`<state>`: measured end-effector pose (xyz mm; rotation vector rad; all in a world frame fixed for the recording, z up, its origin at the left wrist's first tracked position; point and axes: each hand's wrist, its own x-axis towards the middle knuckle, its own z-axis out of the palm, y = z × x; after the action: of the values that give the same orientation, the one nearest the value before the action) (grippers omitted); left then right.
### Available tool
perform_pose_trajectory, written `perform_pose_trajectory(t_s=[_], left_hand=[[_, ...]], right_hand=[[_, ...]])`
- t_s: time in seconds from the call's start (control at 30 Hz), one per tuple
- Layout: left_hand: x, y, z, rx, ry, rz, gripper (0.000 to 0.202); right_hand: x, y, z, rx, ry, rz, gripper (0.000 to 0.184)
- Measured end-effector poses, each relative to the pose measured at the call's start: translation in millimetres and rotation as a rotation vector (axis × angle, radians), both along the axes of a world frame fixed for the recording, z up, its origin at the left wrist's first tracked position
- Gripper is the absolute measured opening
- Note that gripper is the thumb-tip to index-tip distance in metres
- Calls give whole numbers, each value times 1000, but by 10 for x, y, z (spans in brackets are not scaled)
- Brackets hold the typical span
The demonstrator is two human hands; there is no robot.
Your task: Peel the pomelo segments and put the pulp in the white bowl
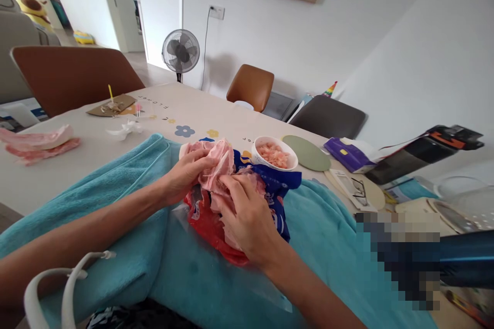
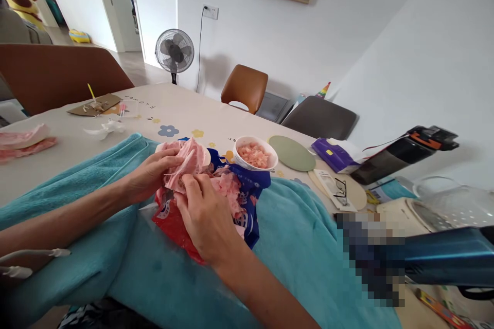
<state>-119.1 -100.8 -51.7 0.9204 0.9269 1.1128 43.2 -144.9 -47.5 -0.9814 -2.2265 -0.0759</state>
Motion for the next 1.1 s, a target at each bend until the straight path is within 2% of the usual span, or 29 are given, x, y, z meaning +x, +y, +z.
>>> perform_pose_trajectory(t_s=[0.13,0.23,0.43,0.57,0.67,0.77,0.83,0.9,1.0,1.1], left_hand=[[31,-48,28,-8,-32,-20,27],[66,-89,79,-25,-74,15,30],[94,-124,111,-80,-107,82,22],[94,-166,144,-75,-127,51,26],[113,-214,181,-96,-124,38,31],[120,-242,177,-136,-131,27,32],[100,-240,147,-152,-169,3,32],[59,-224,107,-165,-221,-61,29],[-10,-189,67,-220,-284,-177,25],[-39,-167,70,-302,-325,-217,27]], right_hand=[[13,46,-4,98,2,-17,17],[16,57,42,158,-23,-10,22],[15,73,117,151,-110,82,22],[34,60,130,306,-185,120,26],[22,64,130,388,-220,173,22],[-29,94,131,371,-120,193,15],[-62,124,138,282,27,207,15],[-63,159,153,119,189,177,16],[24,217,176,-266,470,51,11],[169,263,187,-615,719,-2,9]])
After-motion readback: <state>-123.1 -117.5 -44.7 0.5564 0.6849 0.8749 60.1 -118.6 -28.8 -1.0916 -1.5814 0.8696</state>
